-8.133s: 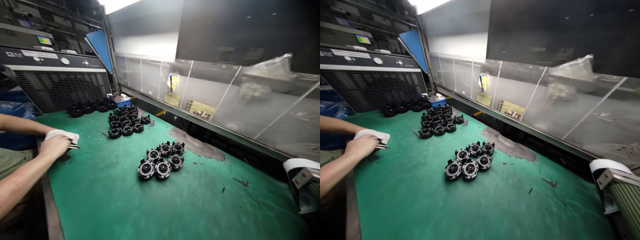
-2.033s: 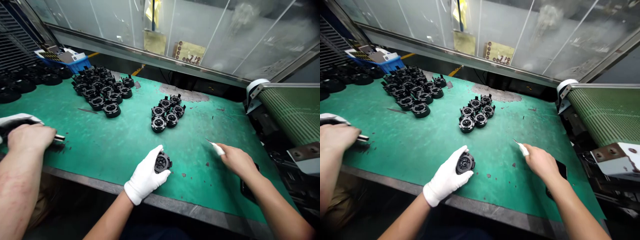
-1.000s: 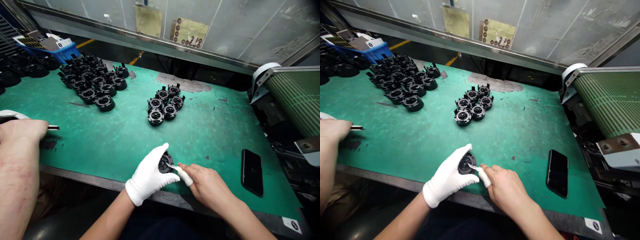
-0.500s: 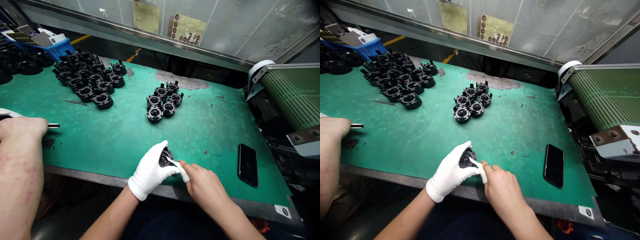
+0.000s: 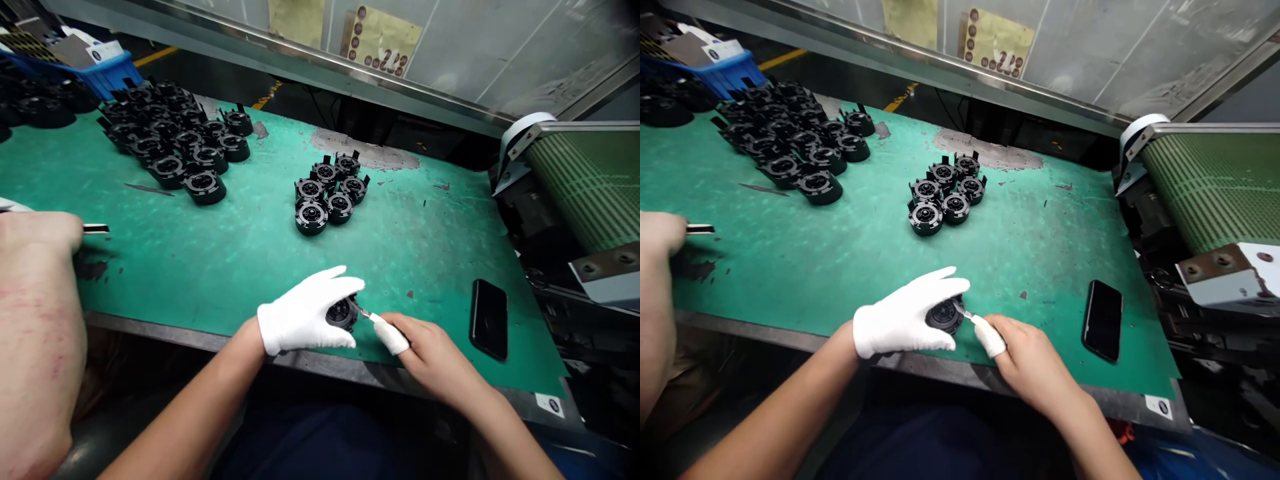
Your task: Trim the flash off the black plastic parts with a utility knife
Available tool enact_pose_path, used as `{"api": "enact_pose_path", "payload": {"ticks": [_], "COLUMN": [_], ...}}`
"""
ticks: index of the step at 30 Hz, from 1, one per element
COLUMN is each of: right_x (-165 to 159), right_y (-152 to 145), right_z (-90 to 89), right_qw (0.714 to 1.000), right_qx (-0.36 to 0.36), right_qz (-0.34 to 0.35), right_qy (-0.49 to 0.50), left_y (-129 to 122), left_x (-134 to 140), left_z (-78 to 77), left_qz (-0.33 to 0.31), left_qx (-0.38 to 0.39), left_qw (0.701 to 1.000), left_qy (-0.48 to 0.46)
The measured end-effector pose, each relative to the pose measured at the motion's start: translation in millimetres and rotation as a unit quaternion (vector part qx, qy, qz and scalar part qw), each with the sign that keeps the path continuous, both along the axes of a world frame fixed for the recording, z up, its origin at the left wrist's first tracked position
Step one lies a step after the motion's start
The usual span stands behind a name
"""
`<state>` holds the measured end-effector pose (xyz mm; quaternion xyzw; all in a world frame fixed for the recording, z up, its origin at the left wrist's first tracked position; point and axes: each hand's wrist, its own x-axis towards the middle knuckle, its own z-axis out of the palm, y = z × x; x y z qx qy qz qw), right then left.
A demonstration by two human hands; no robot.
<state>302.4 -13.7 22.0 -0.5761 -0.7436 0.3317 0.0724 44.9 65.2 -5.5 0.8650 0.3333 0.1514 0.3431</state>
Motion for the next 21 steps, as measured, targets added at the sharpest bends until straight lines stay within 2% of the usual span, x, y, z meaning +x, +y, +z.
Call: {"api": "enact_pose_path", "payload": {"ticks": [2, 5, 9, 12, 17, 21], "right_x": [6, 5, -3, -5, -6, -8], "right_y": [4, 9, 17, 22, 26, 30], "right_z": [2.3, 2.2, -1.9, -6.7, -12.3, -16.3], "right_qw": [1.000, 0.999, 0.997, 0.995, 0.992, 0.990], "right_qx": [-0.012, -0.006, 0.003, 0.008, 0.013, 0.031], "right_qz": [0.028, 0.036, 0.064, 0.080, 0.092, 0.057], "right_qy": [0.003, -0.010, -0.039, -0.064, -0.088, -0.127], "left_y": [4, -7, -36, -48, -46, -45], "left_x": [-9, -11, 9, 27, 33, 30], "left_z": [9.7, 11.3, -7.6, -19.7, -24.7, -29.0], "left_qz": [-0.011, 0.061, 0.195, 0.258, 0.266, 0.265], "left_qx": [0.006, 0.006, -0.018, -0.050, -0.037, -0.023], "left_qw": [1.000, 0.998, 0.979, 0.963, 0.959, 0.959], "left_qy": [0.004, -0.014, -0.054, -0.066, -0.094, -0.103]}}
